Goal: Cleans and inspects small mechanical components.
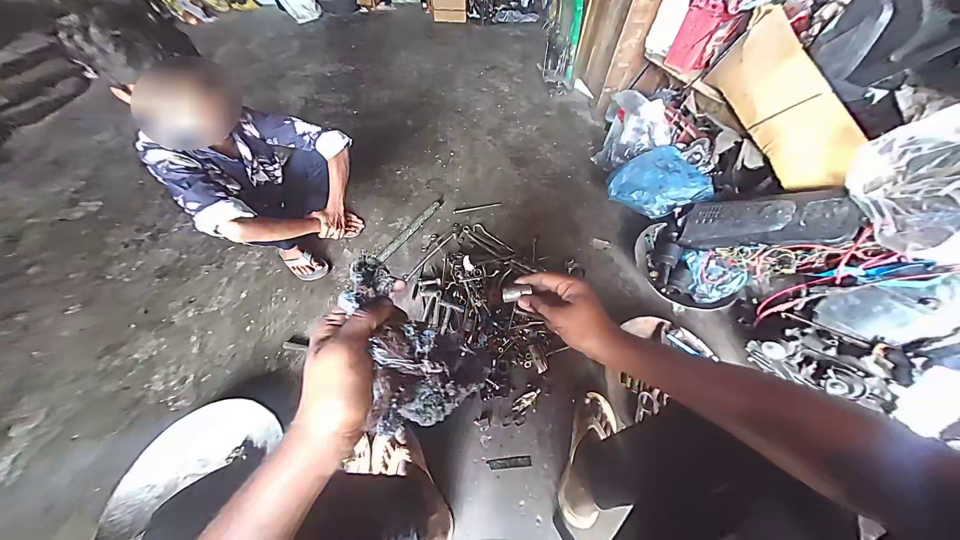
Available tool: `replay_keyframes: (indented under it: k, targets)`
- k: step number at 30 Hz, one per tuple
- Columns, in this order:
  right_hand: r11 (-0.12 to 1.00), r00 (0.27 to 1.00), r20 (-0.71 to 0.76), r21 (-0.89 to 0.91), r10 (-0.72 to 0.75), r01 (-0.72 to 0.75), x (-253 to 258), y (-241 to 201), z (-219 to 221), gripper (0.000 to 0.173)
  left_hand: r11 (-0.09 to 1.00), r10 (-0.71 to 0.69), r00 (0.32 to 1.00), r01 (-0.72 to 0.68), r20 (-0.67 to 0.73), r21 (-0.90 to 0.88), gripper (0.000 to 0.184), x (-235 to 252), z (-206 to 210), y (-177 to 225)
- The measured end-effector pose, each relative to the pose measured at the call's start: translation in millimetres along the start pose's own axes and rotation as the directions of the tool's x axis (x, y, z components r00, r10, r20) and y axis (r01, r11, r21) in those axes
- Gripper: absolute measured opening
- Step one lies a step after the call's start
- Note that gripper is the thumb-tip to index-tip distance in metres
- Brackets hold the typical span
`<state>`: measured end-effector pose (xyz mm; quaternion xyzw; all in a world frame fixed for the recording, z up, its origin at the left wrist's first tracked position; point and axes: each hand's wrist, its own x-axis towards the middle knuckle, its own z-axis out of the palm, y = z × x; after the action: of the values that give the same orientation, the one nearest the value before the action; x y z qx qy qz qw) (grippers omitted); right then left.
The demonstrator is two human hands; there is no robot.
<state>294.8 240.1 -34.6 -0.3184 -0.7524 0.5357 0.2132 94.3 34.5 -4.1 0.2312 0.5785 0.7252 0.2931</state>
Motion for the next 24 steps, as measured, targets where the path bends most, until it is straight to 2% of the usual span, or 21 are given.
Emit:
replay_keyframes:
  k: [3, 6, 9, 12, 14, 16, 18, 21, 24]
  targets:
    - [0.996, 0.995, 0.038, 0.012, -0.089, 0.088, -2, 0, -3, 0.026, 0.99, 0.05, 0.997, -0.057, 0.057, 0.127, 0.019, 4, -5, -3]
    - [0.988, 0.986, 0.09, 0.078, -0.14, 0.133, -5, -6, -1, 0.027, 0.97, -0.004, 0.984, -0.04, 0.179, 0.239, 0.01, -2, 5, -11]
    - [0.97, 0.968, 0.14, 0.157, -0.208, 0.186, -9, -10, 5, 0.027, 0.953, -0.115, 0.965, 0.04, 0.237, 0.3, 0.026, -9, 19, -20]
    - [0.93, 0.917, 0.174, 0.151, -0.359, 0.336, -15, -14, 7, 0.028, 0.929, -0.238, 0.922, 0.124, 0.307, 0.348, 0.047, -15, 25, -21]
    - [0.905, 0.886, 0.188, 0.093, -0.424, 0.414, -17, -17, 9, 0.028, 0.959, -0.182, 0.9, 0.074, 0.396, 0.273, 0.045, -16, 27, -26]
    - [0.887, 0.869, 0.209, -0.007, -0.45, 0.461, -21, -20, 12, 0.026, 0.976, -0.1, 0.883, -0.003, 0.459, 0.217, 0.03, -16, 30, -30]
    - [0.85, 0.841, 0.25, -0.103, -0.481, 0.517, -24, -26, 14, 0.025, 0.958, -0.043, 0.892, -0.091, 0.45, 0.273, 0.023, -21, 30, -31]
    - [0.79, 0.817, 0.196, -0.214, -0.542, 0.575, -25, -45, 2, 0.016, 0.916, 0.038, 0.912, -0.195, 0.409, 0.35, 0.02, -23, 36, -24]
    - [0.823, 0.838, -0.022, -0.206, -0.545, 0.53, -33, -79, -45, 0.009, 0.94, -0.008, 0.902, -0.14, 0.433, 0.311, 0.019, -7, 7, -19]
